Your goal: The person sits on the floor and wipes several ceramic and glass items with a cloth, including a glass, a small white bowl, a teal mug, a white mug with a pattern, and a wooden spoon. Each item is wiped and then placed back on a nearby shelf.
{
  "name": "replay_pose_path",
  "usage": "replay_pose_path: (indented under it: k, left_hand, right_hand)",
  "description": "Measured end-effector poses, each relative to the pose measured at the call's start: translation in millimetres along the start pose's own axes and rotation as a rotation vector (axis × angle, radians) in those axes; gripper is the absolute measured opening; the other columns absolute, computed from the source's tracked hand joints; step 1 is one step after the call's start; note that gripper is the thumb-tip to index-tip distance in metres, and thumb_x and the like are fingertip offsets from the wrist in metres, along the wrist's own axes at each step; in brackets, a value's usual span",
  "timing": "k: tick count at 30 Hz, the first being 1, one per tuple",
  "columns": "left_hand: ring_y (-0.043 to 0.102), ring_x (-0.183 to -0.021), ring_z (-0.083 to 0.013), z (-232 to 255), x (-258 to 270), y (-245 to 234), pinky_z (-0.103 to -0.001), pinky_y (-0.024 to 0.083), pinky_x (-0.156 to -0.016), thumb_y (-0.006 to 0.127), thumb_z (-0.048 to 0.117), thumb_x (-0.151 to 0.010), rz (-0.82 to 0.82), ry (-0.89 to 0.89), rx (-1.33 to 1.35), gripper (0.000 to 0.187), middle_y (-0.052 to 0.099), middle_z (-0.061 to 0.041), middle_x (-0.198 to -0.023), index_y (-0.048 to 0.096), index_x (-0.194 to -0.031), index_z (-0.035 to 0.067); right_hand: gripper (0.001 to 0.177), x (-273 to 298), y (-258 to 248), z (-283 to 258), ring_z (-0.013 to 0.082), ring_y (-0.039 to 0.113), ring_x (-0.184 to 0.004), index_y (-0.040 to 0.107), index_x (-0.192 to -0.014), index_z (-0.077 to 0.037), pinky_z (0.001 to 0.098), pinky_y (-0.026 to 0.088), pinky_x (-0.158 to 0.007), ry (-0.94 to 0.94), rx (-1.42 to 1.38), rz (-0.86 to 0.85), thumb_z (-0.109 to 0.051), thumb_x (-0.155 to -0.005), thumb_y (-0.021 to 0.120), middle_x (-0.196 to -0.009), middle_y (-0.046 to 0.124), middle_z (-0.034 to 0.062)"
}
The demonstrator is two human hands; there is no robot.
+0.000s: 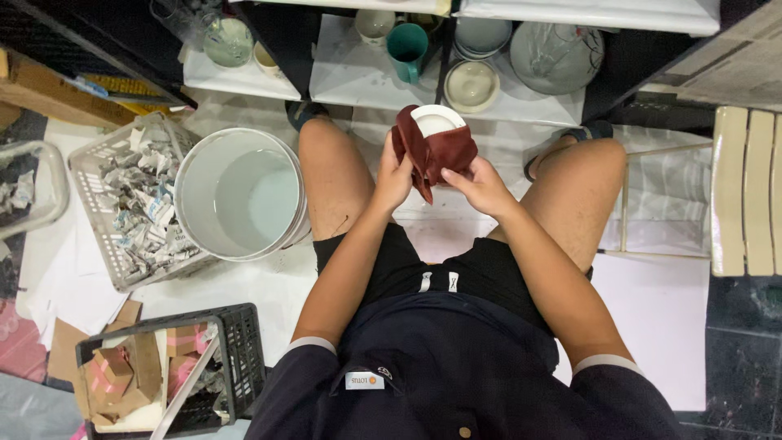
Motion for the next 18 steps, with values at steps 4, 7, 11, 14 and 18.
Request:
replay_pose_path:
  k: [4,7,11,14,18]
  left_hand:
    - [0.048,-0.139,-0.0205,-5.4,4.2,18.8,-0.035,0.04,-0.117,0.054,0.013,-0.11,-0.205,-0.018,0.035,0.054,0.049,-0.012,-0.149,0.027,-0.156,0.004]
    - [0.049,-0.134,-0.0196,-5.4,19.0,36.3,-0.034,0.043,-0.111,0.061,0.006,-0.101,-0.326,-0.061,0.005,0.069,0.048,-0.012,-0.145,0.019,-0.156,0.005]
    - [0.067,-0.117,-0.0217,-0.2,31.5,49.5,-0.034,0.057,-0.097,0.066,0.002,-0.093,-0.349,-0.158,-0.197,0.055,0.065,-0.014,-0.127,0.044,-0.143,0.002]
    - [0.07,-0.108,-0.0219,21.2,32.1,58.8,-0.035,0.058,-0.091,0.074,0.007,-0.09,-0.362,-0.16,-0.212,0.044,0.071,-0.013,-0.118,0.058,-0.131,0.001]
    - [0.065,-0.108,-0.0191,65.7,24.5,67.1,-0.035,0.054,-0.089,0.083,0.013,-0.082,-0.324,0.073,-0.249,0.055,0.067,-0.013,-0.119,0.057,-0.128,-0.001]
  right_hand:
    - [0.033,-0.8,-23.8,-4.2,0.0126,0.065,-0.109,0.061,-0.132,-0.001,0.031,0.055,-0.095,-0.046,0.016,0.188,-0.02,-0.105,0.062,-0.123,0.069,0.0061]
    - [0.027,-2.4,-45.4,-12.8,0.0113,0.066,-0.1,0.064,-0.128,0.0,0.0289,0.054,-0.087,-0.087,0.044,0.361,-0.017,-0.106,0.064,-0.115,0.072,0.0054]
    - [0.031,-0.2,-51.5,-38.0,0.01,0.068,-0.1,0.062,-0.127,0.0,0.027,0.056,-0.088,-0.2,0.056,0.38,-0.012,-0.1,0.07,-0.114,0.072,0.0042]
    - [0.03,4.9,-50.1,-52.3,0.0108,0.068,-0.102,0.063,-0.123,0.001,0.0273,0.056,-0.09,-0.237,0.072,0.384,-0.009,-0.097,0.075,-0.114,0.072,0.0044]
    - [0.023,11.8,-52.5,-55.1,0.0095,0.069,-0.091,0.07,-0.113,0.001,0.0267,0.056,-0.081,-0.195,0.216,0.491,-0.019,-0.101,0.072,-0.103,0.076,0.0042]
Point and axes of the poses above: each hand's wrist, its own x-axis away from the middle knuckle, its own y-axis out of the palm, z = x × y, the point moved 9 cm from there along -x, towards the middle knuckle
